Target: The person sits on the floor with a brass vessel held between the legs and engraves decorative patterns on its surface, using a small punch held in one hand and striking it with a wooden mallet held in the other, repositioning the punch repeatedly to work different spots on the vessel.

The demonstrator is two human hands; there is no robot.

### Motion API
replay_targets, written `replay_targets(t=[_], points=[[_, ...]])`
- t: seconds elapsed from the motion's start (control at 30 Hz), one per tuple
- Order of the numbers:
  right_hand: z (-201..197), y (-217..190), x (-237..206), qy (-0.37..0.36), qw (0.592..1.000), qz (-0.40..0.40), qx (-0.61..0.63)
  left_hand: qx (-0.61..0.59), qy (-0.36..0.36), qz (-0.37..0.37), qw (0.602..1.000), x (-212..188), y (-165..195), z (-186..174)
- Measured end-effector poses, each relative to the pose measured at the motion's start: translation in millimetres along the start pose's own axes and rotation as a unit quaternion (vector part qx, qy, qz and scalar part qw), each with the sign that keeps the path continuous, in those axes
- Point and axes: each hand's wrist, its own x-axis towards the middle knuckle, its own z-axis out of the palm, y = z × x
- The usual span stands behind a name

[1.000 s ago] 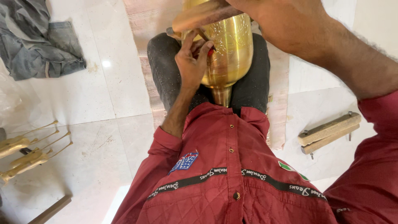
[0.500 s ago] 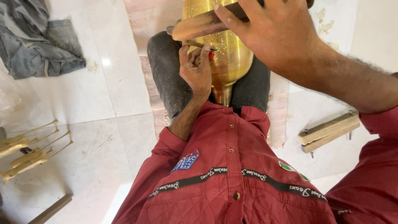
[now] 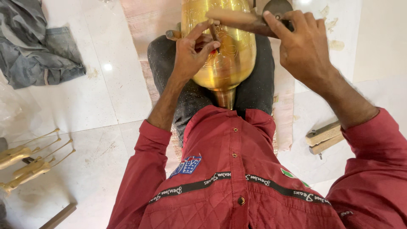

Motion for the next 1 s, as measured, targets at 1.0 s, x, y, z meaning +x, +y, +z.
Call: replay_targets(t=[1.0], points=[[10.4,-38.2,-64.1,0.037,0.959,0.219,0.178,-0.049,0.008,0.056,0.997,17.0,8.5,-17.1]])
